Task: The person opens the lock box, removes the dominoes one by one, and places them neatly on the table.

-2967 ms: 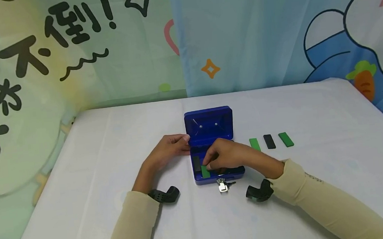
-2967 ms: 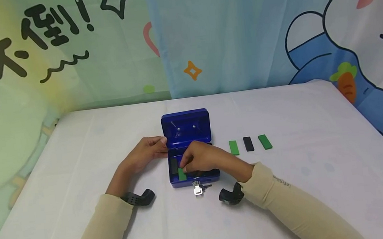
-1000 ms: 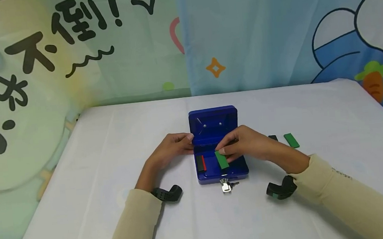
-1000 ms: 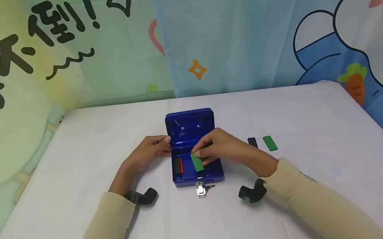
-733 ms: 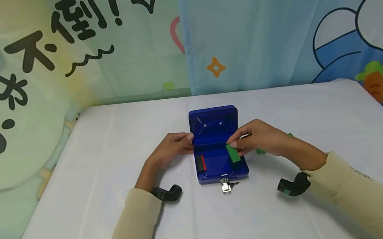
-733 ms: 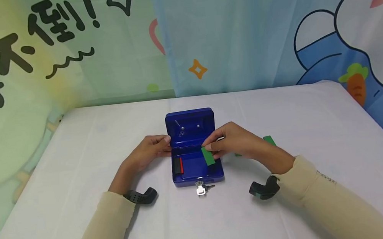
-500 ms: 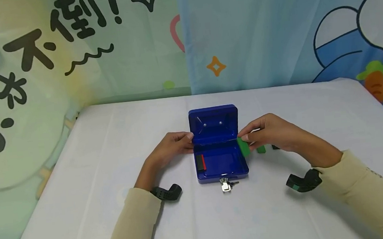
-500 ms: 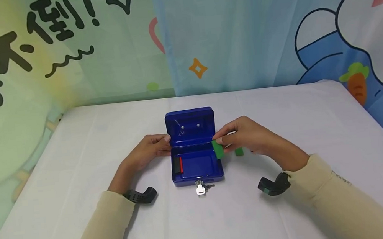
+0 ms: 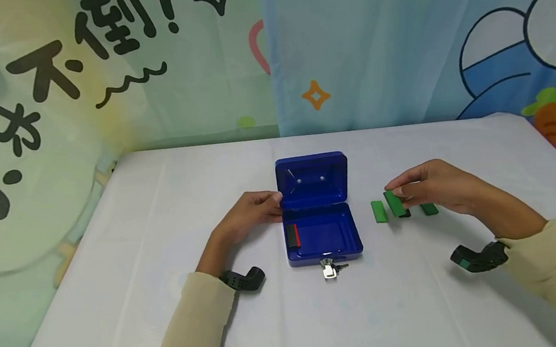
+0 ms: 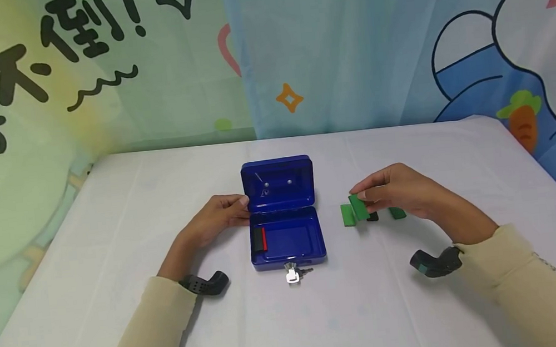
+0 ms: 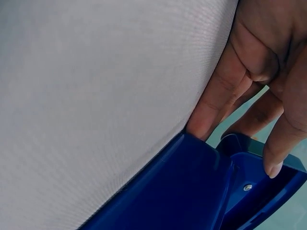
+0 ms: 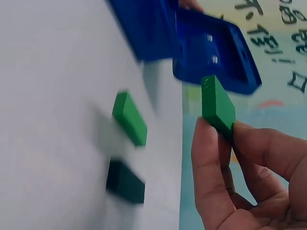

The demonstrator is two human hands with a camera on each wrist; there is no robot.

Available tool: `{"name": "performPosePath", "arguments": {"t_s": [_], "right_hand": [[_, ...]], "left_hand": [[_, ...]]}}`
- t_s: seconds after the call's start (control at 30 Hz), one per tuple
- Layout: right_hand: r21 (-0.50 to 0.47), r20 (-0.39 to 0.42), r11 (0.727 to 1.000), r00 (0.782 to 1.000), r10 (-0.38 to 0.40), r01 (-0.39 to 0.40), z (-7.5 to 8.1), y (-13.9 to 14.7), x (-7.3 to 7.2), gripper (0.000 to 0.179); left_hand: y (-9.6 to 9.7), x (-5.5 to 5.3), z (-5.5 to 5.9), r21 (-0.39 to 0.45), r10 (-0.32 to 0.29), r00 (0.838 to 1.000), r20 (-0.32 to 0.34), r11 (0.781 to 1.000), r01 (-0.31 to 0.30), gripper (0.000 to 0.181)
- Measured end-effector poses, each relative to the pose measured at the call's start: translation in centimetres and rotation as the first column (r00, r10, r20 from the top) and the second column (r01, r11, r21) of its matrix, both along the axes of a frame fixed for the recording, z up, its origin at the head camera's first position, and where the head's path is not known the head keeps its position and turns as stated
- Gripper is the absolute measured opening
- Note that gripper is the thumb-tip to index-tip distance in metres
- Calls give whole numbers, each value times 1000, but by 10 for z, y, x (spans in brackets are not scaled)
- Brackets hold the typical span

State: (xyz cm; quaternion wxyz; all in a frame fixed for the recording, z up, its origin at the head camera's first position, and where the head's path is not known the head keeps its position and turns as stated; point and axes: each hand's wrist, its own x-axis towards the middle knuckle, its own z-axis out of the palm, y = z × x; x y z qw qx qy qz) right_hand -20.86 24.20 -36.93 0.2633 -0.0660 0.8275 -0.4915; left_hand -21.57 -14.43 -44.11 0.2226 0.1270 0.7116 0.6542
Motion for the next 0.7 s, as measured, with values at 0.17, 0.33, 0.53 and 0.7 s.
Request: {"name": "performPosePath", "arguments": {"t_s": [0.17,0.33,0.53,0.7], "right_hand": [[-43,-37,998,998,-51,49,-3,24,-2,35],[-45,-70,995,993,-96,93,-3,41,-4,30],[51,-96,994,991,-96,101,-8,53,-9,38],[125,-103,985,989,-106,119,-14,67,-11,39]], "left_hand": [[1,-1,0,-3,3,1000,-4,1000,-3,45],[2,-1,1,-1,-4,1000,-6,1000,4,45],[1,0,1,-28,6,1000,-20,1000,-7,46],[0,1,1,-30,4,1000,-19,1000,-5,47]]}}
